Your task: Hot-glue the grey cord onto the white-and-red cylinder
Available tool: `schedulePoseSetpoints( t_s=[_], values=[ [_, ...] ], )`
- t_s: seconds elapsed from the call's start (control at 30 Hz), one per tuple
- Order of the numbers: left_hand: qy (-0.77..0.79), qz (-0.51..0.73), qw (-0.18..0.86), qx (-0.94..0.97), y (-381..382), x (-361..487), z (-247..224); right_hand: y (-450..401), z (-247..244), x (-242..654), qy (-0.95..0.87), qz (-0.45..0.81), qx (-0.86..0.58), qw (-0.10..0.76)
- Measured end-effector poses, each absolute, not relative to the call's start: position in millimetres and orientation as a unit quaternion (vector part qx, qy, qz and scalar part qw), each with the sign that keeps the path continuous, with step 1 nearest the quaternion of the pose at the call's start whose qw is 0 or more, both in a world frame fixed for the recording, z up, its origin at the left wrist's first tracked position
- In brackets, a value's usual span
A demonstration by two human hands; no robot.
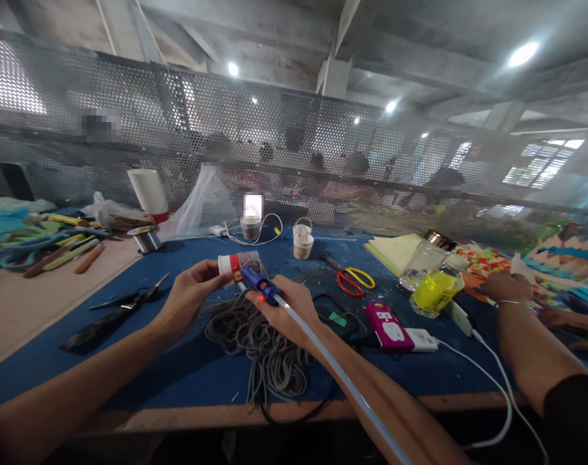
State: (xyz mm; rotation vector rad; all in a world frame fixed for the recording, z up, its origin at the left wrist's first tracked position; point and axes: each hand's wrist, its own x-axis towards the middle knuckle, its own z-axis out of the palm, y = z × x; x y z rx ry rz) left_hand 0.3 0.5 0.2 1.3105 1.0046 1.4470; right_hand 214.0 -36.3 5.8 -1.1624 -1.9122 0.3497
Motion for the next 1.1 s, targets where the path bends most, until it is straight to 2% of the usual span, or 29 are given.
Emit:
schedulePoseSetpoints(
  t_s=[1.1],
  values=[
    [0.419, 0.584, 0.428, 0.548, 4.6, -3.5, -3.5, -35.6, 2.0, 215.0, -0.765, 0.137, -0.465, 0.424]
  ],
)
